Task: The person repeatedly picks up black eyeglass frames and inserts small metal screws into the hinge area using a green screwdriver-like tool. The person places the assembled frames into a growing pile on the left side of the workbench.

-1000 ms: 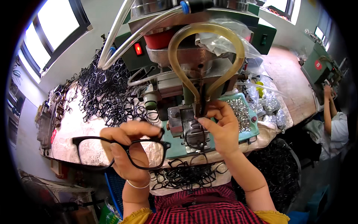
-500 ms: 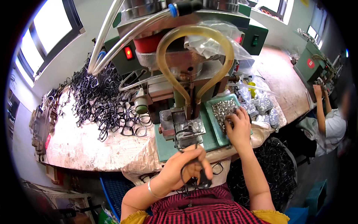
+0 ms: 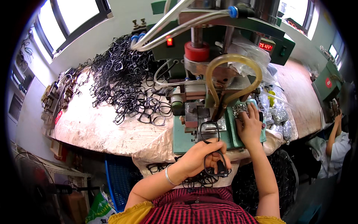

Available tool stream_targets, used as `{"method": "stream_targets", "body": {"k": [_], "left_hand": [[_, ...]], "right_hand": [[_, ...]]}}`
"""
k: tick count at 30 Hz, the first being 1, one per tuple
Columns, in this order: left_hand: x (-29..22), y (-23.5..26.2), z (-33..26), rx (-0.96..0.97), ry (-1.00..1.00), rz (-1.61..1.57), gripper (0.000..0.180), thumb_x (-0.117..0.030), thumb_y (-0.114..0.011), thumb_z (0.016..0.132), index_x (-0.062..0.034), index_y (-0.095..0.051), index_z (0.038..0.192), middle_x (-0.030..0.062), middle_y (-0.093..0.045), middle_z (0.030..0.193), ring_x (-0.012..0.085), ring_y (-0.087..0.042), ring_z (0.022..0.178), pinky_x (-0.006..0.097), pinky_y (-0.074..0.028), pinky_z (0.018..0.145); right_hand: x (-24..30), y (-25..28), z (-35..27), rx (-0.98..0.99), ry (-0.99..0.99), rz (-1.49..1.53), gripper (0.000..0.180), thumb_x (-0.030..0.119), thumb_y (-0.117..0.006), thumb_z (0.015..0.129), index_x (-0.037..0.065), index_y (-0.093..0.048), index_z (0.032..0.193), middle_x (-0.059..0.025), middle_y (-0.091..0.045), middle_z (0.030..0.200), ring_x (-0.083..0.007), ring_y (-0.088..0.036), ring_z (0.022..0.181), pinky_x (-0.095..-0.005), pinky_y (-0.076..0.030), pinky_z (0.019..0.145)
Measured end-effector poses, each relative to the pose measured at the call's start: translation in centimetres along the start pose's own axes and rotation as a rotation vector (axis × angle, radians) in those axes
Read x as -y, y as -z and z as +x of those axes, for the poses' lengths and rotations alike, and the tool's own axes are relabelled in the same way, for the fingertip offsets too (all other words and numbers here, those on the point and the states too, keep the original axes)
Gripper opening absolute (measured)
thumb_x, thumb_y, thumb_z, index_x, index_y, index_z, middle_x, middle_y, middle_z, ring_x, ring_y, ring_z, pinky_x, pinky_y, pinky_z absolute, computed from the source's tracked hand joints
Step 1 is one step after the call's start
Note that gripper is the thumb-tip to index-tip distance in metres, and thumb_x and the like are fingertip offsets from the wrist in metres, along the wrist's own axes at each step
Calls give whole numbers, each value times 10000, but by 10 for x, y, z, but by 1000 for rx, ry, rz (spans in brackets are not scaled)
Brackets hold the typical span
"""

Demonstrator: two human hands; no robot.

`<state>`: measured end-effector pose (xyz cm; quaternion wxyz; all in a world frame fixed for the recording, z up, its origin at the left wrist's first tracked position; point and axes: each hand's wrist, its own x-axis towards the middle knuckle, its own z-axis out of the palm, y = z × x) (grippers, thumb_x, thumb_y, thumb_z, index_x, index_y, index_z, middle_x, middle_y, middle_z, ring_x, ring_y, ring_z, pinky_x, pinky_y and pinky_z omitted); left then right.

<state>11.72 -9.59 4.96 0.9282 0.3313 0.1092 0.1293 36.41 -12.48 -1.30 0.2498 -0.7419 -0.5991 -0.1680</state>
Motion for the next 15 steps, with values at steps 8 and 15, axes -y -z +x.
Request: {"method": "stream_targets", "body": {"k": [8, 15], "left_hand": [[-8, 20, -115, -1009, -610, 1082, 115, -27, -654, 878, 5, -712, 973, 76, -713, 954, 147, -650, 850, 277, -513, 769], [-92, 38, -96, -867, -655, 2151, 257, -12, -649, 787, -38, -709, 1036, 141, -626, 1281, 376, -566, 1160, 471, -400, 1054]], "right_hand": [[-12, 7, -46, -418, -749, 1038, 97, 67, -642, 958, 5, -703, 1000, -43, -700, 1008, -118, -649, 925, -249, -509, 844], [-15, -20, -7, -309, -612, 1068, 120, 83, -657, 954, 1, -685, 1038, -13, -690, 935, -77, -622, 837, -221, -492, 772]]}}
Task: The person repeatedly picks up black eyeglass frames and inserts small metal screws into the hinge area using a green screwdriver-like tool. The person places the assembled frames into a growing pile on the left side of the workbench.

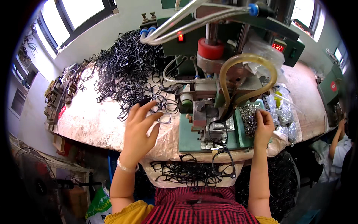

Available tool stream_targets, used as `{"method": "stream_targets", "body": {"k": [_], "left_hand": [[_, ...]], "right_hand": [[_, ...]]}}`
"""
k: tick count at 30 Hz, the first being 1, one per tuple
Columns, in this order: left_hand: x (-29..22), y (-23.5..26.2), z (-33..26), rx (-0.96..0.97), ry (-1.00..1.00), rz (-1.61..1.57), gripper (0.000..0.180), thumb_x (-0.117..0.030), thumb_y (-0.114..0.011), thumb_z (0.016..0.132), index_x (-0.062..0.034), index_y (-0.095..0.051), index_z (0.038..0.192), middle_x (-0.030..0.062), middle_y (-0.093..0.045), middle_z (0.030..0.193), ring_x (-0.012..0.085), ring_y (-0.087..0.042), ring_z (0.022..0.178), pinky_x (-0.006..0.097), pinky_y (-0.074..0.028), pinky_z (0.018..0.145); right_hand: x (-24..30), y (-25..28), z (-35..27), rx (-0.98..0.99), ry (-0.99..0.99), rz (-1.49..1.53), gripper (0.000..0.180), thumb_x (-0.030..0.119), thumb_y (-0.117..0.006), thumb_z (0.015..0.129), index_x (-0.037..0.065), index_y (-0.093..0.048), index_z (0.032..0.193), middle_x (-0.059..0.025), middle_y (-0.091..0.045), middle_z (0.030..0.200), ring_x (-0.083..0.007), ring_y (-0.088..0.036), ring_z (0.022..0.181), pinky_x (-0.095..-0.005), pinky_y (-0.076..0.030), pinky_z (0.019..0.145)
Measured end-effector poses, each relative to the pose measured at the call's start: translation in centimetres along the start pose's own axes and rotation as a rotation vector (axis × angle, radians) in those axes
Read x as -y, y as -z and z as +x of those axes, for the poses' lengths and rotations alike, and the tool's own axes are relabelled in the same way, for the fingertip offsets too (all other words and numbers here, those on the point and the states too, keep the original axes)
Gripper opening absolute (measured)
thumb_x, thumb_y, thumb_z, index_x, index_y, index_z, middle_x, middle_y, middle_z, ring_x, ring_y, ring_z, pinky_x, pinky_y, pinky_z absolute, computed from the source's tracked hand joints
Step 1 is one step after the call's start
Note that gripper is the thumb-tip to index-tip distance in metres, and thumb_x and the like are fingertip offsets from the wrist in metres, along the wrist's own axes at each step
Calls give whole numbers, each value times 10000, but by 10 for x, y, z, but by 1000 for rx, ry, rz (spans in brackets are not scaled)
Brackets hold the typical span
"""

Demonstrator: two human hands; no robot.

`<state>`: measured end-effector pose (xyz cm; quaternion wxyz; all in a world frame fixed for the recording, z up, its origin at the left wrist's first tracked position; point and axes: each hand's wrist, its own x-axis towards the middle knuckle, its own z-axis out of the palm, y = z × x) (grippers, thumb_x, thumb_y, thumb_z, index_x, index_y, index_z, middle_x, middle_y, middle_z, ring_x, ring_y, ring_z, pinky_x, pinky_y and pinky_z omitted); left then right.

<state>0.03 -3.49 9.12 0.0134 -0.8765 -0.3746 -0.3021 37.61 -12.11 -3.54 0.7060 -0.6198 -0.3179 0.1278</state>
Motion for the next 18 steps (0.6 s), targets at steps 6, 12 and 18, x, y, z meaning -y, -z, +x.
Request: {"method": "stream_targets", "body": {"k": [6, 12, 18], "left_hand": [[109, -114, -37, 251, 68, 2, 176, -13, -667, 715, -81, -689, 876, 139, -611, 1252, 385, -526, 1160, 480, -427, 1014], [71, -84, -44, 157, 248, -266, 116, -5, -598, 892, -21, -621, 1005, 138, -657, 888, 333, -607, 867, 383, -491, 787], [107, -103, -27, -252, 629, -649, 234, -202, -467, 1061, -32, -568, 936, -11, -488, 720, 78, -403, 585, 252, -351, 540]], "right_hand": [[26, 16, -20, 21, 398, -633, 125, -9, -658, 895, 14, -730, 994, -103, -719, 920, -203, -676, 876, -314, -514, 818], [35, 70, -58, 68, 619, -868, 139, -37, -668, 828, 13, -711, 951, -140, -687, 878, -327, -652, 838, -406, -509, 775], [39, 38, -25, 171, 613, -818, 145, -26, -687, 773, 36, -685, 905, -121, -690, 875, -325, -649, 858, -425, -518, 816]]}}
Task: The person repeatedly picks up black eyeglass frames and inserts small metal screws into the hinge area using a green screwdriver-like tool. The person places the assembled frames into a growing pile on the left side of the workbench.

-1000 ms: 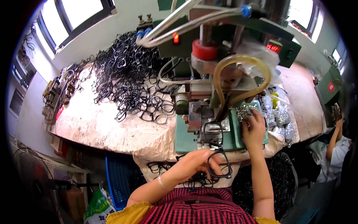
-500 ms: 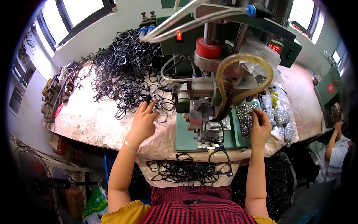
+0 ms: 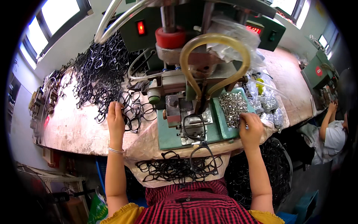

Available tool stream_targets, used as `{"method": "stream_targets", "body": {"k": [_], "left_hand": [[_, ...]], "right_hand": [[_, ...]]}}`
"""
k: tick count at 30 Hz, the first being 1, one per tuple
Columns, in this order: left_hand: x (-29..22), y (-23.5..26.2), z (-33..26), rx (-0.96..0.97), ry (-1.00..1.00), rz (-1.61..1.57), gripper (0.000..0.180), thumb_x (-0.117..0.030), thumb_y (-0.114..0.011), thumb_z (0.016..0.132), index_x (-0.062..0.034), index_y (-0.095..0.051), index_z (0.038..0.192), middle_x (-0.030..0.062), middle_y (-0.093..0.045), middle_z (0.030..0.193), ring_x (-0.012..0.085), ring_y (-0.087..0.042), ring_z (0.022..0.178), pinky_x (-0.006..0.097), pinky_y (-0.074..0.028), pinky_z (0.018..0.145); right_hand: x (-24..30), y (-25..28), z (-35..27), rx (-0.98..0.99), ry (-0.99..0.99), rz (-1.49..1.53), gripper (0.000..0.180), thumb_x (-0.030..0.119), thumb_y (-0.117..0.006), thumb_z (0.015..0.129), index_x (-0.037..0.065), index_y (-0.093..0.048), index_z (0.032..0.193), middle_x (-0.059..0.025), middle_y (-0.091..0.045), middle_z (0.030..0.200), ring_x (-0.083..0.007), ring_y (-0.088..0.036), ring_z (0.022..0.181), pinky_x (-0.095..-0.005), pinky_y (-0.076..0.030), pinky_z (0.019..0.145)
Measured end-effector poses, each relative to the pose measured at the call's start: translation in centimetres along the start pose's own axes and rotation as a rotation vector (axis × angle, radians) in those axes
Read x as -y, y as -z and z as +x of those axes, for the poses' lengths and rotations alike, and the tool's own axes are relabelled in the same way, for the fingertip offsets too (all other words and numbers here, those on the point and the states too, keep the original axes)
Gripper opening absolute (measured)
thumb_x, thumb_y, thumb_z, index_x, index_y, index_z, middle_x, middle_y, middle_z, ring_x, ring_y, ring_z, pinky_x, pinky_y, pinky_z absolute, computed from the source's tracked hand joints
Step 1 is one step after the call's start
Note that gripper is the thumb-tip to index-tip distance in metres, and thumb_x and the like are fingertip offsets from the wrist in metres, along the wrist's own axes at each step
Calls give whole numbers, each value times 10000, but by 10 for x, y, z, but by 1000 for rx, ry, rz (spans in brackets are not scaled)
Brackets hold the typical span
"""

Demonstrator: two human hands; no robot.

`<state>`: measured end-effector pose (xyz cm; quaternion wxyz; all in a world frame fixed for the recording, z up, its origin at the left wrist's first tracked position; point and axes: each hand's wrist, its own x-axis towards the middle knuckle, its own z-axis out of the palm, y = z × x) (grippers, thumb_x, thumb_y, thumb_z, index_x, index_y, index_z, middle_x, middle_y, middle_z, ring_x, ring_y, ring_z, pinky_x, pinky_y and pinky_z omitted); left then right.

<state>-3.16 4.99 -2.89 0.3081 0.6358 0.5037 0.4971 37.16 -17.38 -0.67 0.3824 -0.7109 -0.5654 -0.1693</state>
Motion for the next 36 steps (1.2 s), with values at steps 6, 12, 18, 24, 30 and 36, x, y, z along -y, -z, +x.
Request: {"method": "stream_targets", "body": {"k": [6, 12, 18, 24, 30, 36], "left_hand": [[-27, -29, -68, -10, 256, -286, 162, -183, -689, 947, -103, -549, 968, -76, -473, 754, 8, -393, 619, 187, -306, 510], [-60, -43, -54, 122, 156, -889, 256, -277, -415, 1065, -110, -395, 872, 28, -472, 756, 124, -497, 743, 270, -415, 668], [-226, -61, -54, 120, -496, -539, 298, -328, -281, 1037, -75, -351, 897, 251, -604, 887, 272, -589, 749, 346, -523, 733], [-230, -57, -49, 90, -499, -550, 270, -294, -302, 1022, -62, -358, 895, 218, -588, 793, 242, -576, 694, 319, -517, 704], [-229, -56, -51, 129, -465, -593, 234, -253, -297, 1020, -56, -366, 914, 217, -578, 834, 252, -577, 748, 333, -523, 740], [-218, -46, -76, 247, -521, -628, 262, -294, -316, 1029, -58, -334, 917, 243, -632, 884, 243, -568, 816, 368, -451, 862]], "right_hand": [[36, -9, 3, -10, -159, 266, 131, -29, -705, 735, 42, -694, 845, -119, -690, 857, -312, -661, 817, -374, -521, 762], [112, -14, 48, -204, -51, 712, 154, -31, -759, 701, 28, -644, 785, -117, -653, 819, -285, -647, 777, -350, -516, 720], [132, -39, 36, -126, -487, 1387, 307, -44, -749, 828, 24, -524, 1026, -63, -635, 1033, -87, -600, 887, -240, -494, 795], [151, -29, 37, -43, -712, 1568, 311, -40, -741, 843, 14, -527, 1063, -55, -659, 965, -66, -607, 838, -198, -466, 765], [144, -15, 46, -11, -448, 1116, 403, 6, -773, 826, -19, -512, 1131, -67, -641, 957, -93, -619, 829, -222, -495, 786], [127, -20, 42, 94, -446, 1102, 337, 42, -729, 839, -18, -548, 1117, -64, -690, 966, -107, -640, 901, -253, -483, 844]]}}
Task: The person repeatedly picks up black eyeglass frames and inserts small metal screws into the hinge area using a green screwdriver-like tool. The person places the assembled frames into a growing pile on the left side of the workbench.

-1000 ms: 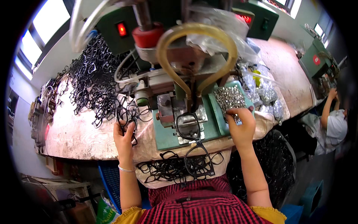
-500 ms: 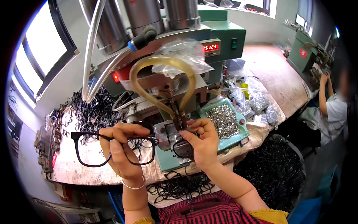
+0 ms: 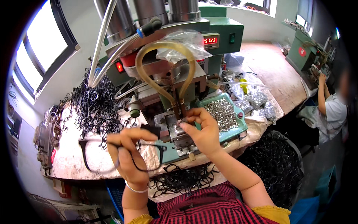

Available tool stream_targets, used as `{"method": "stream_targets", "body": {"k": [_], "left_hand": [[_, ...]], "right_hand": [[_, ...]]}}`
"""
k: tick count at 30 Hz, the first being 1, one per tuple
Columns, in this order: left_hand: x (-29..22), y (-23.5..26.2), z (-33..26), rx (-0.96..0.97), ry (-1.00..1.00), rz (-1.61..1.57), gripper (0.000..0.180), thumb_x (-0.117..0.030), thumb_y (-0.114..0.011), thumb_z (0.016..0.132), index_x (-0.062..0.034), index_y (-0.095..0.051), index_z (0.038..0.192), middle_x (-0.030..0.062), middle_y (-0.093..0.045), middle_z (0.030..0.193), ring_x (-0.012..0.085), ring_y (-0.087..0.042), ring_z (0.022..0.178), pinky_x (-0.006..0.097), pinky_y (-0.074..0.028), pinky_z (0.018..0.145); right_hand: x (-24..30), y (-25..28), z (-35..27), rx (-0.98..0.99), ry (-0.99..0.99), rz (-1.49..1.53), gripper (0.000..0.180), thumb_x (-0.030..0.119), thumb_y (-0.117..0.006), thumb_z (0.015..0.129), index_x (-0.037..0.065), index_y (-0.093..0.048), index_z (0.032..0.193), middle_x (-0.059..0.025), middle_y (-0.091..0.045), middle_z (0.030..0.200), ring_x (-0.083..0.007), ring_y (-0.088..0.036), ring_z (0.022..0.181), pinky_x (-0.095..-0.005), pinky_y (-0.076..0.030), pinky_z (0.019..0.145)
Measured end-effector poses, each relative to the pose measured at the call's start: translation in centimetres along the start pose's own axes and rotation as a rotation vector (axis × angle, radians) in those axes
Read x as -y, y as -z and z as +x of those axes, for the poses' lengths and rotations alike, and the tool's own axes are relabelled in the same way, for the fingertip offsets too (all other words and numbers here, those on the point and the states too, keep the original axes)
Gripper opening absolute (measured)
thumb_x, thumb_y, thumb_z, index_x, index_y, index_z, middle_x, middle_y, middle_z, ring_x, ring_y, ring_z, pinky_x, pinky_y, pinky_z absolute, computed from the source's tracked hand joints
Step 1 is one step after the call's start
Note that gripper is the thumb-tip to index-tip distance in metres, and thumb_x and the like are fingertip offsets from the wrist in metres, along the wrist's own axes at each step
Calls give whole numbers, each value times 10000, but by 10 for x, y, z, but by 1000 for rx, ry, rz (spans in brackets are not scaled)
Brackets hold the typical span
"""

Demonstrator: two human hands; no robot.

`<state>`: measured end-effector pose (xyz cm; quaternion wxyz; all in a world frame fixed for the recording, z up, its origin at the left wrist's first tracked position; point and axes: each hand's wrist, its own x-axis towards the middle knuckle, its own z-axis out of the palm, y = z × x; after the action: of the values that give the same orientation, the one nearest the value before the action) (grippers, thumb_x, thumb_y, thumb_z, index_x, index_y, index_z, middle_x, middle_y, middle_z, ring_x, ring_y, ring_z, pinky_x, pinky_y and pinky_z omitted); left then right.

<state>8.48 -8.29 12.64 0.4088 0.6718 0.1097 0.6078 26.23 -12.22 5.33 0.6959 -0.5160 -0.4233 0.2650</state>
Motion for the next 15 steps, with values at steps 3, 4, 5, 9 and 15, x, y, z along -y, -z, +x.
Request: {"method": "stream_targets", "body": {"k": [3, 4, 5, 9, 15], "left_hand": [[0, -2, -7, -79, 22, 32, 283, -316, -322, 1030, -55, -333, 920, 254, -626, 893, 245, -579, 783, 358, -467, 827], [1, -3, -1, -122, 33, 9, 220, -251, -275, 1032, -70, -334, 921, 240, -597, 870, 266, -598, 782, 365, -521, 822], [1, -7, 6, -158, 9, 60, 209, -233, -271, 1033, -62, -341, 934, 235, -594, 869, 266, -597, 779, 363, -522, 821], [11, 7, 29, -141, -61, 175, 177, -162, -267, 1024, -36, -368, 951, 210, -568, 825, 243, -568, 713, 349, -549, 749], [7, 6, 31, -164, -30, 160, 180, -168, -287, 1020, -36, -365, 924, 209, -596, 790, 231, -563, 714, 343, -515, 726]], "right_hand": [[-1, -6, -2, 10, -33, 126, 352, 40, -714, 850, -15, -532, 1147, -67, -681, 998, -119, -642, 919, -268, -477, 890], [-2, -6, -1, 6, -34, 145, 363, 39, -715, 849, -15, -527, 1153, -68, -677, 1016, -118, -641, 919, -268, -477, 893], [-3, -5, 0, 3, -35, 163, 373, 38, -717, 847, -16, -521, 1160, -70, -673, 1035, -117, -640, 920, -268, -477, 897], [2, -4, 2, 37, -77, 240, 414, 5, -718, 834, -19, -499, 1184, -71, -659, 1087, -105, -631, 949, -258, -479, 894], [9, -7, 4, 31, -198, 407, 514, -72, -673, 818, -27, -451, 1279, -104, -631, 1167, -137, -620, 1011, -267, -481, 890]]}}
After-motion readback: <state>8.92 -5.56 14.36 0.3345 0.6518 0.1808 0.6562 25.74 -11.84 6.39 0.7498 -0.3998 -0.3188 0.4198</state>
